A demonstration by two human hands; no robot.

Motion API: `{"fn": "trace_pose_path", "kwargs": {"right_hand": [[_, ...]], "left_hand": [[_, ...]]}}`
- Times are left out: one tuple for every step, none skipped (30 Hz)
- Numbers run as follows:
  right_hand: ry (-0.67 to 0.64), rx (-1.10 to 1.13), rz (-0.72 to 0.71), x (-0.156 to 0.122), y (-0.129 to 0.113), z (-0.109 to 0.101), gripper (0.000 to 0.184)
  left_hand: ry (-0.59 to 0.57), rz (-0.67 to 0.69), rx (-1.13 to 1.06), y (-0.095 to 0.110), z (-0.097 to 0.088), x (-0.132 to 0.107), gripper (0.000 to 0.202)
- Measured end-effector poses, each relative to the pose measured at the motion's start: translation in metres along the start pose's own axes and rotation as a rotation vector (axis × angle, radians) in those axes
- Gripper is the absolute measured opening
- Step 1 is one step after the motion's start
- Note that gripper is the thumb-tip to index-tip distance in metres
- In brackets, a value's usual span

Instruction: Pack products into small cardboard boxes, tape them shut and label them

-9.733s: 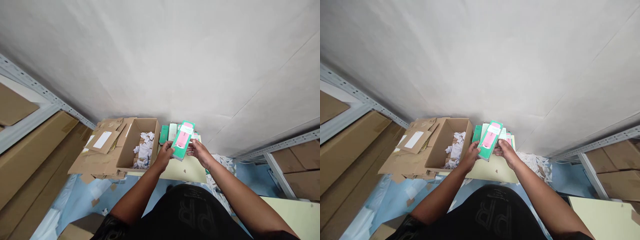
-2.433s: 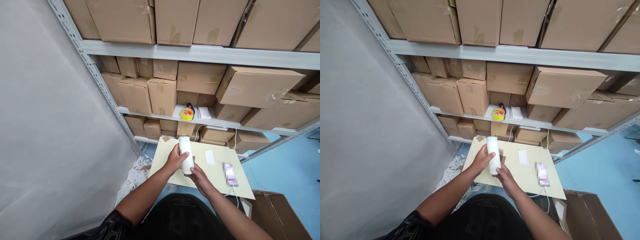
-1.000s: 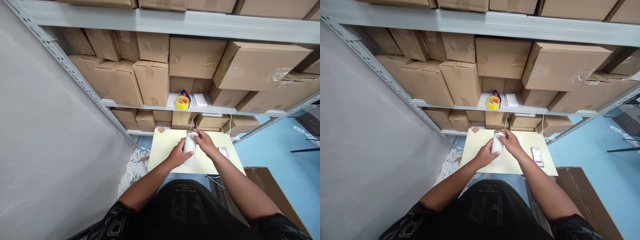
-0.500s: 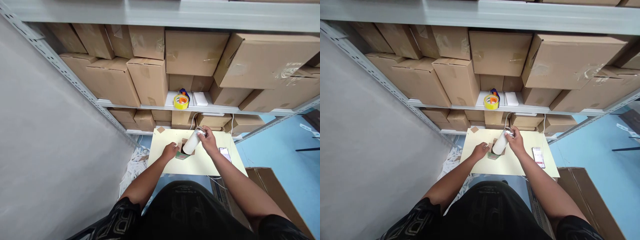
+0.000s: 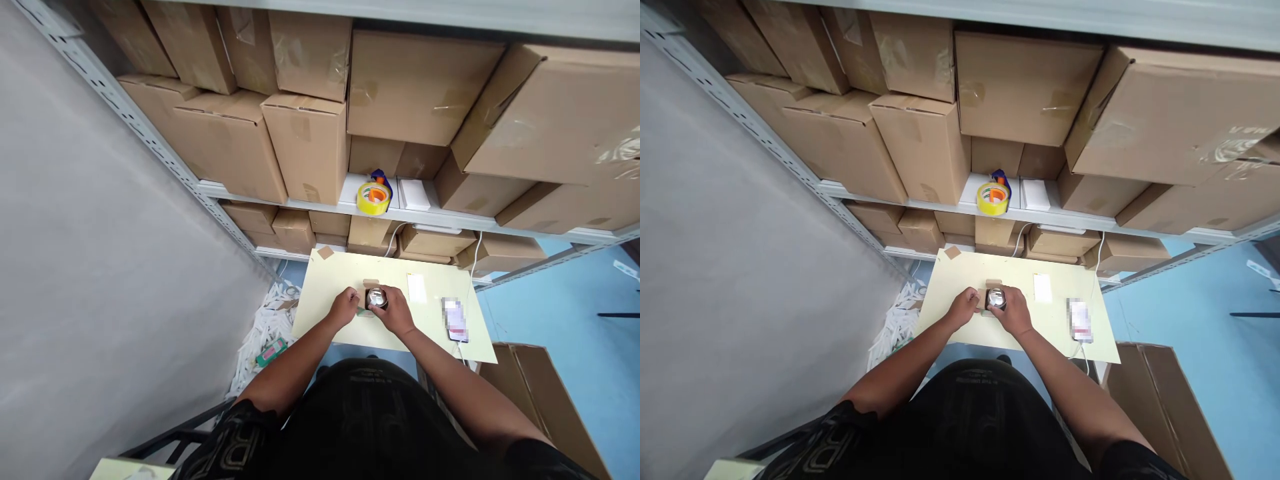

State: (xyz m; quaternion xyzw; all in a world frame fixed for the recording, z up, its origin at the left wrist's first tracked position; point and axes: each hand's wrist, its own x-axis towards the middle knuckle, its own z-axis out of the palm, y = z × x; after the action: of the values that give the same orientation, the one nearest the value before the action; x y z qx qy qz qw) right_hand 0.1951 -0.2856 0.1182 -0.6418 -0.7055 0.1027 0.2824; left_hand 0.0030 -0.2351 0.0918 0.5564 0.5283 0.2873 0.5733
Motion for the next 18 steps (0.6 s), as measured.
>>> {"fn": "trace_pose_path", "kwargs": {"right_hand": [[-0.001, -0.02, -0.019, -0.002, 0.001, 0.003, 0.054], [-0.003, -0.034, -0.036, -0.004, 0.001, 0.004, 0.053], [-0.007, -0.041, -0.05, -0.005, 0.0, 0.005, 0.052], [-0.018, -0.044, -0.065, -0.006, 0.0, 0.004, 0.051], [-0.035, -0.042, -0.08, -0.007, -0.001, 0.003, 0.05], [-0.048, -0.038, -0.092, -0.009, 0.0, 0.001, 0.051], [-0.047, -0.029, -0.095, -0.012, 0.001, -0.002, 0.052], [-0.028, -0.018, -0.084, -0.015, 0.003, -0.006, 0.054], [0.007, -0.002, -0.061, -0.019, 0.006, -0.009, 0.056], [0.045, 0.021, -0.029, -0.024, 0.01, -0.013, 0.056], [0.07, 0.052, 0.005, -0.028, 0.014, -0.016, 0.055], [0.066, 0.092, 0.033, -0.033, 0.019, -0.019, 0.053], [0.032, 0.139, 0.052, -0.036, 0.024, -0.02, 0.053], [-0.021, 0.186, 0.064, -0.039, 0.028, -0.021, 0.054], [-0.075, 0.224, 0.07, -0.04, 0.031, -0.021, 0.057], [-0.114, 0.247, 0.069, -0.041, 0.032, -0.02, 0.061], [-0.132, 0.253, 0.055, -0.04, 0.033, -0.018, 0.062], [-0.132, 0.244, 0.029, -0.039, 0.033, -0.016, 0.061]], "left_hand": [[-0.008, 0.012, -0.003, -0.001, 0.001, -0.001, 0.017], [-0.011, 0.025, -0.004, -0.002, 0.001, -0.002, 0.017], [-0.011, 0.039, -0.004, -0.003, 0.001, -0.003, 0.018], [-0.007, 0.053, 0.0, -0.004, 0.002, -0.003, 0.018], [0.002, 0.064, 0.005, -0.005, 0.002, -0.004, 0.018], [0.013, 0.073, 0.013, -0.006, 0.002, -0.005, 0.018], [0.025, 0.08, 0.023, -0.006, 0.002, -0.006, 0.018], [0.035, 0.088, 0.032, -0.007, 0.002, -0.007, 0.017], [0.041, 0.098, 0.039, -0.007, 0.001, -0.009, 0.017], [0.043, 0.113, 0.041, -0.006, 0.001, -0.01, 0.017], [0.036, 0.133, 0.039, -0.006, 0.001, -0.011, 0.018], [0.025, 0.16, 0.036, -0.005, 0.0, -0.012, 0.02], [0.013, 0.191, 0.038, -0.003, 0.0, -0.013, 0.021], [0.003, 0.22, 0.049, -0.001, 0.0, -0.012, 0.021], [-0.002, 0.237, 0.069, 0.001, 0.0, -0.011, 0.019], [-0.005, 0.233, 0.092, 0.002, 0.0, -0.008, 0.016], [-0.004, 0.2, 0.11, 0.004, 0.001, -0.005, 0.019], [-0.004, 0.14, 0.115, 0.006, 0.001, -0.001, 0.029]]}}
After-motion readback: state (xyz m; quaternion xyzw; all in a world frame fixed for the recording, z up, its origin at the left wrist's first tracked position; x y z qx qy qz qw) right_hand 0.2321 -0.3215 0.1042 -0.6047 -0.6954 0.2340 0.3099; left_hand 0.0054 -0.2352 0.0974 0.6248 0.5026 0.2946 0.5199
